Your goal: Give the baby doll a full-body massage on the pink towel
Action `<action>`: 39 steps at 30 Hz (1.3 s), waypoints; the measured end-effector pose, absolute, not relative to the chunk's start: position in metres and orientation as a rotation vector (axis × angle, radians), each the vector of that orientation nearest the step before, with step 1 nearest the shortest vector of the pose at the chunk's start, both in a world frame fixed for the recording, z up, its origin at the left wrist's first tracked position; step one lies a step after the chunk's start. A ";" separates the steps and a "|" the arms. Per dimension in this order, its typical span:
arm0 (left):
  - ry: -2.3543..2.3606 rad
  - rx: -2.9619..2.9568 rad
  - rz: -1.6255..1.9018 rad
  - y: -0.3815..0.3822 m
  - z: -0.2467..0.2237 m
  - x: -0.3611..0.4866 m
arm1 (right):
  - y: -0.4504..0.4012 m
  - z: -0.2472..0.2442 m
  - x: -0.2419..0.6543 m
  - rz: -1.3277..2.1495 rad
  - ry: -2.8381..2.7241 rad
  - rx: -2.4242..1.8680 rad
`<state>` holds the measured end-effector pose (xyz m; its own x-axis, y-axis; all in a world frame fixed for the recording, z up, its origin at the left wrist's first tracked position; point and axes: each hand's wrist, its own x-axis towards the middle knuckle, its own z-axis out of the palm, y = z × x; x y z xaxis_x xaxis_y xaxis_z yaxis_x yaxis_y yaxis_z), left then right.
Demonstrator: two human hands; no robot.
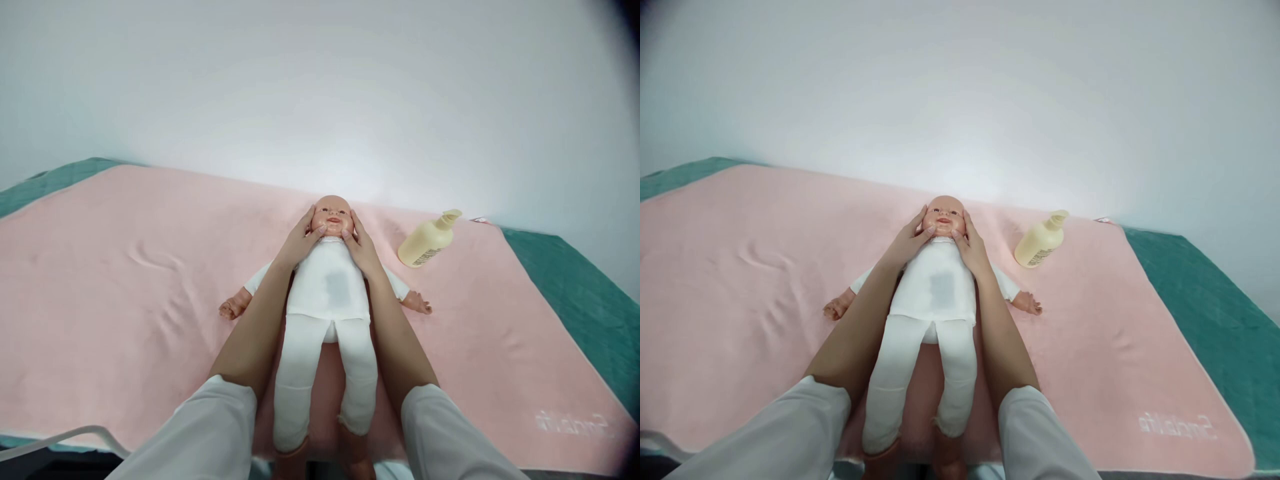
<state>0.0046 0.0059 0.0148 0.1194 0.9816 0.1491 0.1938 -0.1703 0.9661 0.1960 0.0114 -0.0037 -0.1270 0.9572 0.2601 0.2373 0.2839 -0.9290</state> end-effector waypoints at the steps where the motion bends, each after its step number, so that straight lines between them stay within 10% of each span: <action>1: 1.188 1.525 1.142 0.007 0.014 0.004 | 0.012 -0.004 0.197 0.934 -1.595 -1.133; 39: 1.118 1.516 1.227 0.010 0.003 0.015 | 0.004 0.003 0.189 0.805 -1.640 -1.232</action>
